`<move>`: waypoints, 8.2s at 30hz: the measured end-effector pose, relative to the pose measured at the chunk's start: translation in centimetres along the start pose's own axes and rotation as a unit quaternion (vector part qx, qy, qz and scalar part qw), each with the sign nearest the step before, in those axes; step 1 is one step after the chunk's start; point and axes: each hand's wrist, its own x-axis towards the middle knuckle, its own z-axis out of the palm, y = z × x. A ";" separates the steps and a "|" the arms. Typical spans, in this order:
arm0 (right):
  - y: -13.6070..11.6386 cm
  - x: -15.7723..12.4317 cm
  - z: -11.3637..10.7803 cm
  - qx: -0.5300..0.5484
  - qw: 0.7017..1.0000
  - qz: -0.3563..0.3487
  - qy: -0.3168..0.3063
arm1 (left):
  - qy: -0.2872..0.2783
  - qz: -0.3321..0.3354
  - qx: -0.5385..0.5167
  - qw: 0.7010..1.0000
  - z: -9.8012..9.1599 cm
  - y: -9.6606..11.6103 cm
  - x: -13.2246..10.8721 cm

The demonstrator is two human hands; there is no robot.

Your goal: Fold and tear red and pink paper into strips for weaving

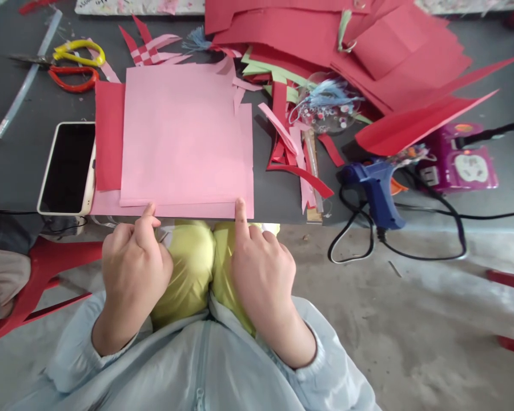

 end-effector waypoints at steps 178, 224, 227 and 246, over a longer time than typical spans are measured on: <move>1.2 17.0 -11.3 0.574 0.777 -0.258 -0.023 | 0.028 0.026 -0.498 0.866 -6.0 -3.5 14.0; 0.6 16.3 -9.2 0.613 0.770 -0.173 -0.046 | 0.072 0.012 -0.440 0.895 -4.3 -2.8 13.7; 0.5 16.3 -9.2 0.610 0.771 -0.175 -0.049 | 0.076 0.018 -0.441 0.894 -4.3 -2.8 13.7; 0.2 16.4 -8.9 0.602 0.779 -0.168 -0.042 | 0.083 0.009 -0.463 0.882 -4.0 -3.0 13.3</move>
